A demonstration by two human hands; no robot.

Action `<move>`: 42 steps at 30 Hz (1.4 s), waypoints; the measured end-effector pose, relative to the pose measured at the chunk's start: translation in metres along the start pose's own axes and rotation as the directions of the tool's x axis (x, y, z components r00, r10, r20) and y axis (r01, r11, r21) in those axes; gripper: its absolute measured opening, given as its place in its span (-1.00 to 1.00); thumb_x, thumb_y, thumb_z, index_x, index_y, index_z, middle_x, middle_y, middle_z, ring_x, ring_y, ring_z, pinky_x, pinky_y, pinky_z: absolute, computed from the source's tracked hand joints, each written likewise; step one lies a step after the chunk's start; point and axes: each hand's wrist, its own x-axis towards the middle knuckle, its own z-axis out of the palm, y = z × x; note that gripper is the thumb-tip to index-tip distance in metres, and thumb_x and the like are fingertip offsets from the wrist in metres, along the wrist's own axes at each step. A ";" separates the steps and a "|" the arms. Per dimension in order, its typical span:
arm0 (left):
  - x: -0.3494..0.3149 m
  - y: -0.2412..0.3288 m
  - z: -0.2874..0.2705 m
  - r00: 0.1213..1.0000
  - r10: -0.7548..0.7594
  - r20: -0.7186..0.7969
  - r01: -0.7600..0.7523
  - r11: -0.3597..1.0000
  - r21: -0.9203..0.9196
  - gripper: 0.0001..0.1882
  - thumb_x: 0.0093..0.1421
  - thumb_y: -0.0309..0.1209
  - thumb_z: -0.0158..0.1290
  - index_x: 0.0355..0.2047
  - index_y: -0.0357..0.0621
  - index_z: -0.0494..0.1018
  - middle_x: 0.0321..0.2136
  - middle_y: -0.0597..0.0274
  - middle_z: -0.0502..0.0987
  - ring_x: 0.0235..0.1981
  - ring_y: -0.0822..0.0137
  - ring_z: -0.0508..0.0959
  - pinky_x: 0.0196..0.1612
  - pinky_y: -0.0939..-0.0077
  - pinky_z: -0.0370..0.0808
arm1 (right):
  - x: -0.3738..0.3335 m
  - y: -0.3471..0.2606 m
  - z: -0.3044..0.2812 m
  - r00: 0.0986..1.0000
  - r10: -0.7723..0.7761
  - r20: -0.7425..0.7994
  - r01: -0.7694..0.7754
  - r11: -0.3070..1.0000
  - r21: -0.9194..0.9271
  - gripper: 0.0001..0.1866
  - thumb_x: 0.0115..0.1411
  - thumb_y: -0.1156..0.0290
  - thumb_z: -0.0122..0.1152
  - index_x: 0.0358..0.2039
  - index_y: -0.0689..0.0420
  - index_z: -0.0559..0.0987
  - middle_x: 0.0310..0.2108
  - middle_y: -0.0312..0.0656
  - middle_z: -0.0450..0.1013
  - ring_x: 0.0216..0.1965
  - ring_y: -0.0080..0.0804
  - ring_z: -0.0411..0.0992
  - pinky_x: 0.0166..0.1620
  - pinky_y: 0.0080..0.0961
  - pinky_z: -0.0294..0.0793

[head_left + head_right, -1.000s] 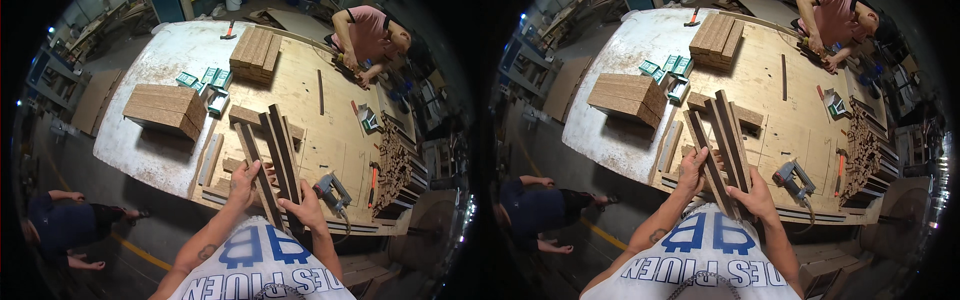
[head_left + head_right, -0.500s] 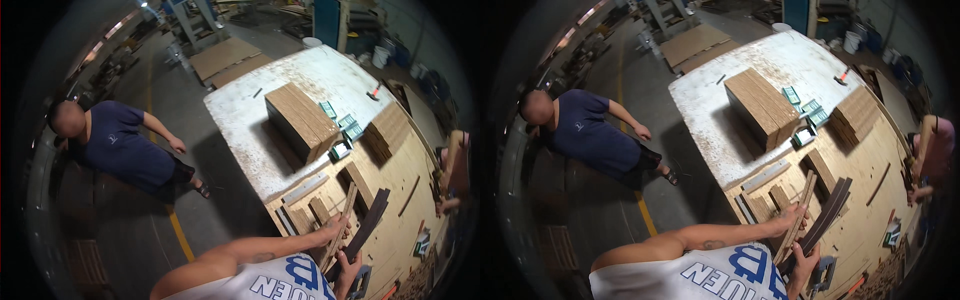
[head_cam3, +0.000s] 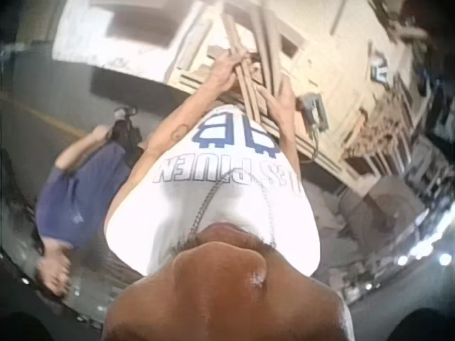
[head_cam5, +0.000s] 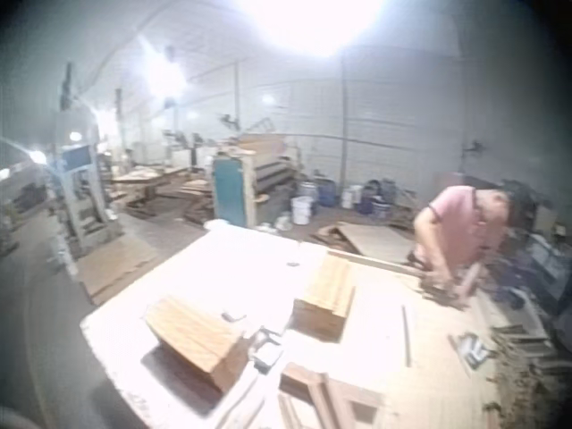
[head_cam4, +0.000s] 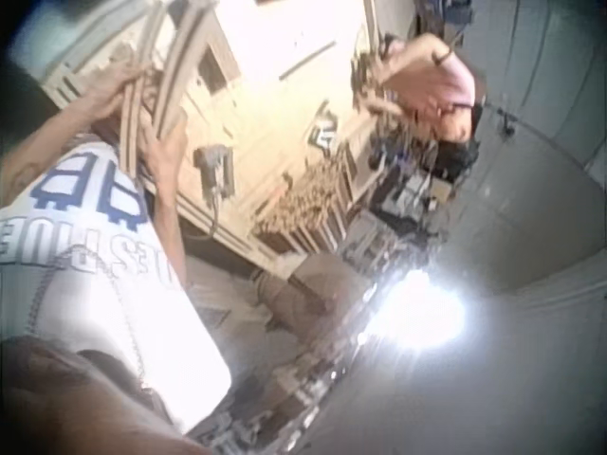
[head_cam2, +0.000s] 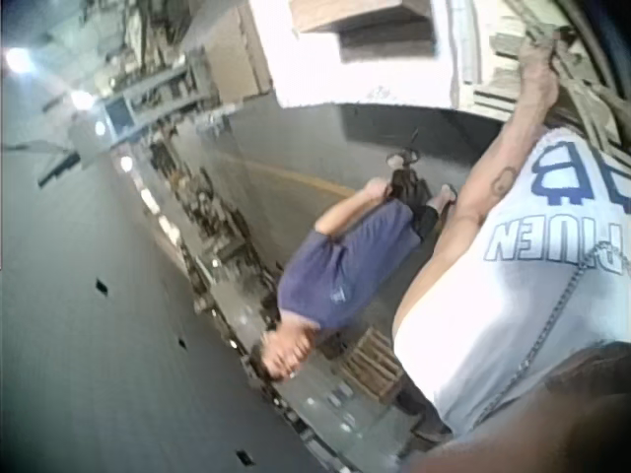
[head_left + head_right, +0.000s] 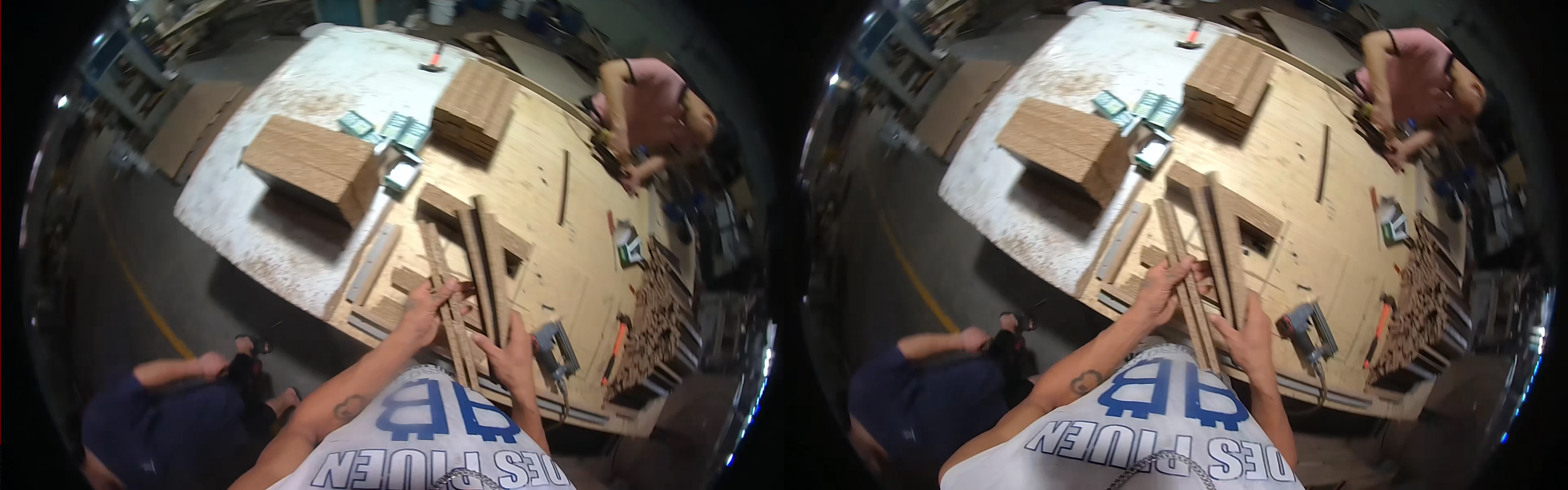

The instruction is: The person attaches wooden pieces together using a pneumatic nail gun, fits wooden blocks and slats into position on the workbench by hand, and nails them together with the pneumatic nail gun.

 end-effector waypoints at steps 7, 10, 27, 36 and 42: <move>-0.005 -0.005 0.026 0.995 0.062 -0.081 -0.051 0.991 0.124 -0.56 0.21 -0.32 0.25 0.00 -0.30 0.41 -0.15 0.12 0.59 -0.16 0.32 0.61 -0.06 0.44 0.60 | -0.017 0.025 0.022 0.996 0.088 -0.014 -0.086 0.990 0.111 -0.43 0.08 0.35 0.43 0.05 0.28 0.42 -0.15 0.12 0.56 -0.10 -0.07 0.57 -0.04 -0.30 0.51; -0.006 -0.007 0.024 0.994 0.074 -0.075 -0.062 0.986 0.156 -0.56 0.21 -0.32 0.25 -0.01 -0.30 0.42 -0.15 0.12 0.59 -0.16 0.33 0.61 -0.06 0.45 0.60 | -0.019 0.023 0.024 0.993 0.112 -0.035 -0.109 0.991 0.083 -0.49 0.13 0.44 0.38 0.06 0.29 0.42 -0.19 -0.02 0.58 -0.16 -0.33 0.56 -0.06 -0.43 0.51; 0.006 -0.011 0.018 1.000 -0.011 -0.016 0.014 0.980 0.198 -0.62 0.21 -0.37 0.24 -0.04 -0.24 0.41 -0.22 0.22 0.55 -0.18 0.34 0.57 -0.04 0.41 0.55 | -0.024 0.036 0.008 0.987 0.158 -0.002 -0.147 0.923 0.354 -0.43 0.07 0.30 0.45 0.04 0.29 0.49 -0.11 -0.07 0.54 -0.08 -0.42 0.48 0.03 -0.44 0.45; 0.011 -0.008 0.024 0.999 0.022 0.028 -0.032 0.910 0.414 -0.54 0.17 -0.33 0.28 0.01 -0.21 0.39 -0.15 0.29 0.55 -0.12 0.43 0.53 -0.02 0.54 0.43 | -0.026 0.045 0.004 0.993 0.092 -0.070 -0.063 0.939 0.338 -0.47 0.01 0.26 0.47 -0.08 0.29 0.53 -0.24 0.04 0.57 -0.18 -0.20 0.55 -0.09 -0.37 0.49; 0.014 -0.006 0.018 0.991 -0.062 0.122 0.006 0.911 0.413 -0.53 0.21 -0.28 0.25 0.03 -0.25 0.38 -0.14 0.25 0.55 -0.10 0.38 0.53 0.01 0.42 0.47 | -0.026 0.055 0.006 0.992 0.097 -0.087 -0.068 0.956 0.286 -0.49 -0.03 0.28 0.50 -0.13 0.30 0.54 -0.28 0.06 0.56 -0.22 -0.20 0.56 -0.13 -0.35 0.50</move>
